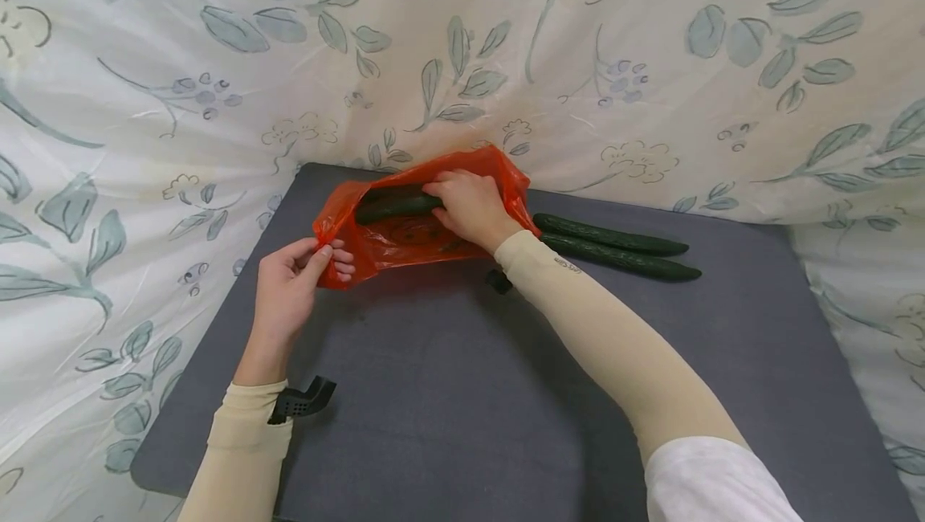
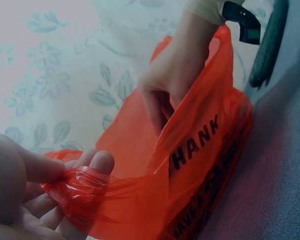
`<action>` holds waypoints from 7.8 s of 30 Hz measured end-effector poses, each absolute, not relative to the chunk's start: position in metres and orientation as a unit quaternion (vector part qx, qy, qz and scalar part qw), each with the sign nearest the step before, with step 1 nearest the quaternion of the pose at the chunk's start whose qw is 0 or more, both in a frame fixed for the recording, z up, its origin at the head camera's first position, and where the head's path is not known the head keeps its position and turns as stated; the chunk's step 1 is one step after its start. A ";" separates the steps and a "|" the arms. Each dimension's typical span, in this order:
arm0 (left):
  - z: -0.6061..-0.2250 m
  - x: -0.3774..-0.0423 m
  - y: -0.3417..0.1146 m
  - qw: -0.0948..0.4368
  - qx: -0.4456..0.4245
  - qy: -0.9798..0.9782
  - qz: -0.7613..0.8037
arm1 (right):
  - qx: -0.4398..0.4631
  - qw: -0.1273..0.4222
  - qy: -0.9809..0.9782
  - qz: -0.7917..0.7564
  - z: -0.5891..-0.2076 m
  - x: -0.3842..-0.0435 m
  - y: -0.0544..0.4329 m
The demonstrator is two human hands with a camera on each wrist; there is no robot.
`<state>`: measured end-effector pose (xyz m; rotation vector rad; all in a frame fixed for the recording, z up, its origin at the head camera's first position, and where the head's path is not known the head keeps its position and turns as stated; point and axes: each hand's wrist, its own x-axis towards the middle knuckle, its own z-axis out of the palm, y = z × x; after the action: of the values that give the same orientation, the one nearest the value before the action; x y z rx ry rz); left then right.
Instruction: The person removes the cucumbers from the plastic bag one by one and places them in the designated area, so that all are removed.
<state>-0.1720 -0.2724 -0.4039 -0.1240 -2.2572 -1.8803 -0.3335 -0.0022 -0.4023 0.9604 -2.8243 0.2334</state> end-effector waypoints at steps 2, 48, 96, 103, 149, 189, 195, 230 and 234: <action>-0.403 -0.172 -0.272 0.103 -0.042 -0.765 -0.634 | 0.319 0.072 -0.942 0.079 -0.402 -0.333 -0.001; -0.400 -0.168 -0.273 0.100 -0.023 -0.764 -0.637 | 0.355 0.104 -0.922 0.118 -0.371 -0.288 0.005; -0.401 -0.172 -0.273 0.104 -0.023 -0.754 -0.649 | 0.412 0.185 -0.870 0.200 -0.364 -0.260 0.034; -0.402 -0.172 -0.270 0.101 -0.033 -0.754 -0.649 | 0.420 0.190 -0.864 0.202 -0.361 -0.254 0.031; -0.405 -0.170 -0.271 0.118 0.001 -0.787 -0.605 | 0.484 0.249 -0.803 0.241 -0.333 -0.201 0.029; -0.401 -0.169 -0.271 0.093 -0.024 -0.747 -0.657 | 0.426 0.237 -0.843 0.227 -0.345 -0.193 0.093; -0.401 -0.169 -0.271 0.098 -0.031 -0.750 -0.654 | 0.417 0.243 -0.846 0.226 -0.347 -0.190 0.105; -0.399 -0.168 -0.275 0.105 -0.026 -0.764 -0.636 | 0.355 0.277 -0.862 0.232 -0.345 -0.180 0.172; -0.399 -0.168 -0.275 0.099 -0.021 -0.762 -0.639 | 0.343 0.283 -0.866 0.229 -0.343 -0.177 0.183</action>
<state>-0.1679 -0.2750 -0.3990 -0.0609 -2.2549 -1.8899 -0.1769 0.1826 -0.3425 0.9172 -2.3190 0.6130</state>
